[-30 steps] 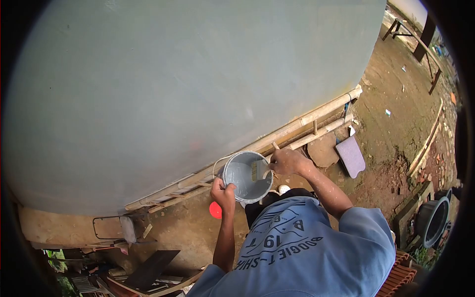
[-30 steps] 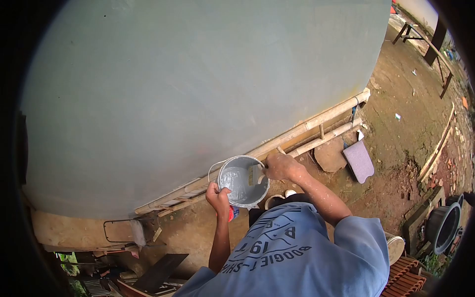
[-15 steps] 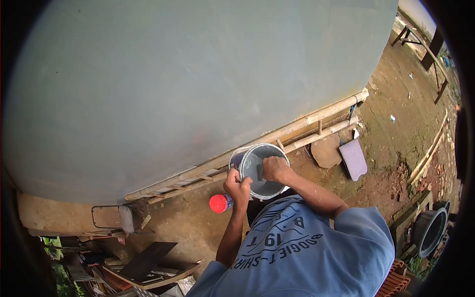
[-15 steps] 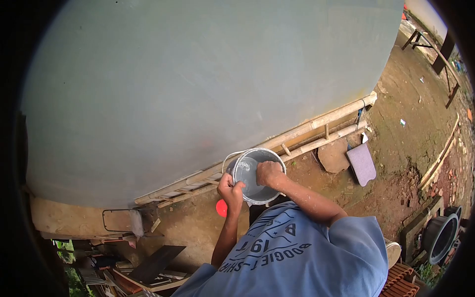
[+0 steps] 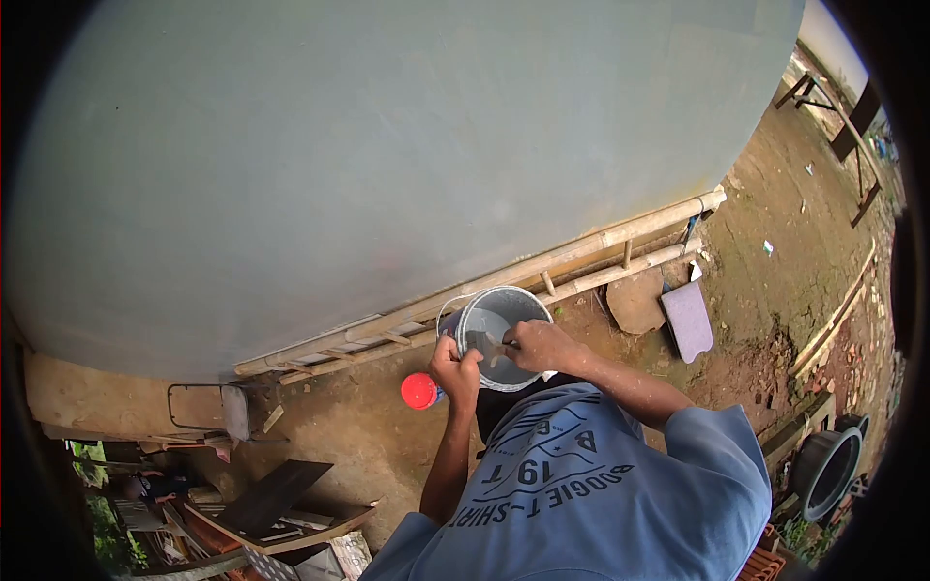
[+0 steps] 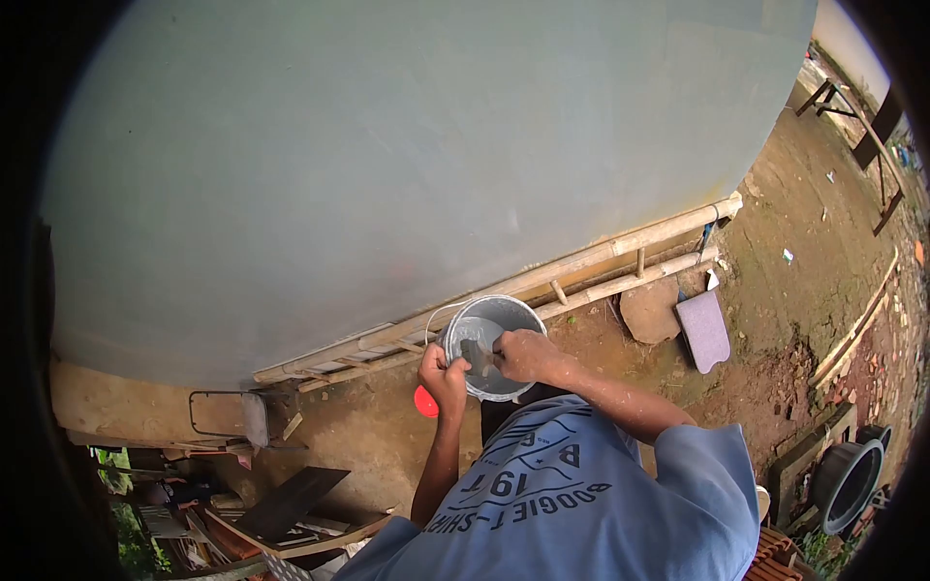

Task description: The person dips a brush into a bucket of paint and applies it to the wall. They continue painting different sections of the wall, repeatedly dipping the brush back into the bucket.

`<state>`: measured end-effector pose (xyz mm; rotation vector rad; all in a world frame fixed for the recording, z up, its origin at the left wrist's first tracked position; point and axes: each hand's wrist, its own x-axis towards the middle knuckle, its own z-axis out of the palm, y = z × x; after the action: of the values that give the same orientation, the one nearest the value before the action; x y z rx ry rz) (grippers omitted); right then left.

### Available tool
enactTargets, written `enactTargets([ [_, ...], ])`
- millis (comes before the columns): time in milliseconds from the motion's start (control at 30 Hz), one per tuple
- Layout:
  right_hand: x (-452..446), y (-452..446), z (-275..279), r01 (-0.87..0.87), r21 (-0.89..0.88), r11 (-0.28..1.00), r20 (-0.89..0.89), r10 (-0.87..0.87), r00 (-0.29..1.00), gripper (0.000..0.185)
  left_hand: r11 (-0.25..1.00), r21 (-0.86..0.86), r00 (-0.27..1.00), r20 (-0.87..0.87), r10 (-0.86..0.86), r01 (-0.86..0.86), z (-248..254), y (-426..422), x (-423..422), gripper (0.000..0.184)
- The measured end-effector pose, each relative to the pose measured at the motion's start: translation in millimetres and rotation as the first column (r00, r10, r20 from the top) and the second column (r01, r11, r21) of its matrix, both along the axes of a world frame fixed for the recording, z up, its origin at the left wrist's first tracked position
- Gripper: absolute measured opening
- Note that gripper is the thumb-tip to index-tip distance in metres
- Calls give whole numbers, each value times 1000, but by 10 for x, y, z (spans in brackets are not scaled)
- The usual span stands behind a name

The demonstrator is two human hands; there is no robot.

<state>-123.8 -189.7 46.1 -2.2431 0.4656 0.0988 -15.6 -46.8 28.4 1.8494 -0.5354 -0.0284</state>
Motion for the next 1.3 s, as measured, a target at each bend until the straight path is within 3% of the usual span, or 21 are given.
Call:
enactTargets([
  [233, 72, 36, -124, -22, 205, 978, -5, 24, 1000, 29, 997, 5, 997, 5, 82, -82, -199, 178, 116, 30],
  [433, 56, 65, -161, -31, 272, 962, -67, 51, 996, 30, 988, -24, 988, -23, 153, -154, -343, 273, 240, 31],
  [533, 37, 165, -88, 89, 126, 988, -84, -79, 993, 31, 985, -14, 985, -20, 169, -170, -375, 289, 286, 32],
  [633, 94, 99, -292, -17, 382, 924, -59, 43, 997, 31, 983, 2, 982, -27, 185, -186, -390, 313, 310, 31],
  [733, 96, 225, -247, 139, 155, 978, -57, -132, 990, 31, 981, -12, 981, -33, 193, -193, -430, 345, 357, 30],
  [933, 159, 213, -268, 25, 253, 967, -86, -3, 996, 31, 974, -18, 974, -48, 223, -224, -490, 402, 443, 32],
  [1133, 239, 299, -121, 9, 225, 974, -65, 6, 998, 28, 969, -8, 966, -77, 245, -246, -463, 446, 540, 32],
  [1233, 272, 268, -271, 138, 209, 968, -55, -130, 990, 28, 967, -14, 963, -98, 250, -253, -437, 469, 582, 33],
  [1300, 273, 87, -508, 256, 426, 868, -89, -242, 966, 28, 961, -10, 956, -110, 272, -275, -473, 520, 667, 34],
])
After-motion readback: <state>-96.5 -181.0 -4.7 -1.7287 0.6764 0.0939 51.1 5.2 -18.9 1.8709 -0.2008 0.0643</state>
